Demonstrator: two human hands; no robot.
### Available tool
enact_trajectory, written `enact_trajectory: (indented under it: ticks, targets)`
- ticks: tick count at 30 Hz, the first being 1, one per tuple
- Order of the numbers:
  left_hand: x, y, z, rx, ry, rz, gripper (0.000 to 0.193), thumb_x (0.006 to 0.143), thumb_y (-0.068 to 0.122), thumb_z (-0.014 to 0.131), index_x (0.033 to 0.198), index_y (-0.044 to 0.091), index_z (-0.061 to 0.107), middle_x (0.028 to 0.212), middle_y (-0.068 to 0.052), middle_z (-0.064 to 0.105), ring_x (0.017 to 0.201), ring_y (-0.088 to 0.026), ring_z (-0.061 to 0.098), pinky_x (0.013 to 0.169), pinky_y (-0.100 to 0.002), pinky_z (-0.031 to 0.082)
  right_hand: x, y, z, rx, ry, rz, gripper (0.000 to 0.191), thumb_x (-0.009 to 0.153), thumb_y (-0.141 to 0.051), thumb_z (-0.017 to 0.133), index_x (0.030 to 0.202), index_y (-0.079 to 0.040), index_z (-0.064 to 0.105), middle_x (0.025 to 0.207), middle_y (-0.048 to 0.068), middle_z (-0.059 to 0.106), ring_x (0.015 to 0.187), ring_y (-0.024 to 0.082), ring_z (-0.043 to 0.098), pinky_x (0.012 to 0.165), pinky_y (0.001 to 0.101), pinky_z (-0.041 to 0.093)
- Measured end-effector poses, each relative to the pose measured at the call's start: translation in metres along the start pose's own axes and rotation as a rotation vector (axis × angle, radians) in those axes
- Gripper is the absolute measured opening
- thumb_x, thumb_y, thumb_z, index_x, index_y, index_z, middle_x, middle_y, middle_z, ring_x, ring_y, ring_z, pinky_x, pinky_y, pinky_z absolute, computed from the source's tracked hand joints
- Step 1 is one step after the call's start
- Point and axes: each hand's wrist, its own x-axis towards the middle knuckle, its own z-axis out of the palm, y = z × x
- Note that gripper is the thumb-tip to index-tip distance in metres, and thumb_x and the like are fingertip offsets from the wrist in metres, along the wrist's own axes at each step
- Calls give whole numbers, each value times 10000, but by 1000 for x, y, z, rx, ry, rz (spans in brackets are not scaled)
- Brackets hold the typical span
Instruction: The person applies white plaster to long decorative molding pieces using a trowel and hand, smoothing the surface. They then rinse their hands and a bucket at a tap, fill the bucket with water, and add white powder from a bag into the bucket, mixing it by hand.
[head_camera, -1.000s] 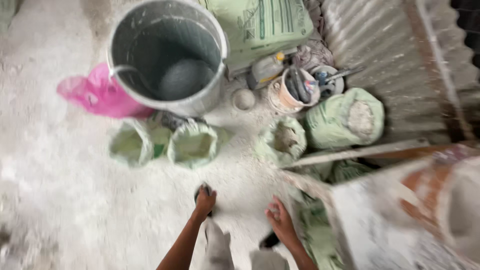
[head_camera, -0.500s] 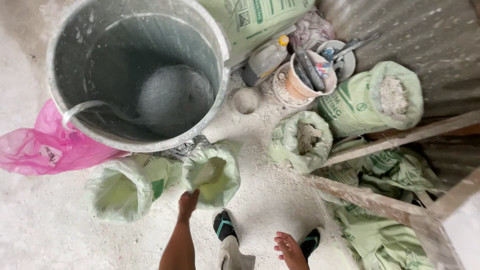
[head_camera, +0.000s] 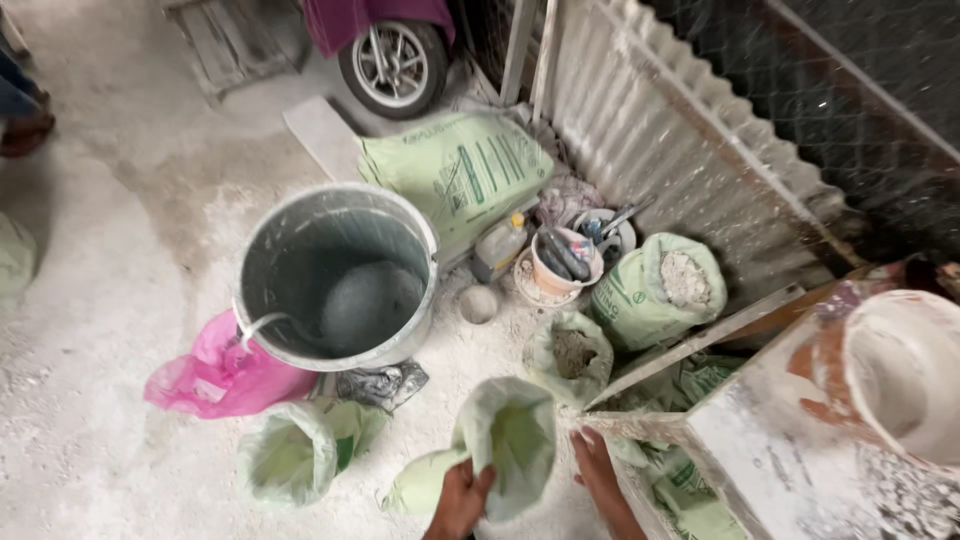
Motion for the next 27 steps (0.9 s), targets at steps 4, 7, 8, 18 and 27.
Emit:
enact_trajectory:
  ticks: [4,7,8,18,27]
  targets:
    - [-68,20,30,-157,-81,177,332,841,111,651,1132,-14,747,901,-98,811,842,-165,742,786,-306,571,-8,-45,-38,-143,-137,32,1147,733,-637,755,1609,-121,226,1467,329,487,1313,452,488,1047,592,464]
    - [-98,24,44,-178,-133,221,332,824,104,642,1102,-12,780,934,-109,831,890,-153,764,840,-290,568,-13,-52,-63,-217,-208,-249,1345,580,-683,868,1570,-37,227,1522,313,460,1388,426,488,1139,510,433]
    - [-103,23,56,-208,-153,228,329,821,110,645,1093,-13,785,948,-114,837,902,-151,776,848,-291,573,-13,-51,-77,-245,-213,-396,1411,530,-712,893,1553,-18,212,1552,258,431,1417,365,488,1163,438,435]
    - [-158,-25,131,37,189,16,363,769,120,788,1101,-24,770,859,-179,790,672,-231,650,646,-387,509,-56,-57,-209,-523,-225,-790,570,953,-420,675,1310,1,532,1192,232,667,1088,371,657,895,489,524]
    - [-226,34,239,239,162,356,199,809,134,774,944,-11,765,795,-143,792,674,-225,725,669,-370,560,-167,-202,-301,-797,-382,-1149,398,1025,-337,548,1243,-15,465,902,233,683,863,383,717,759,502,540]
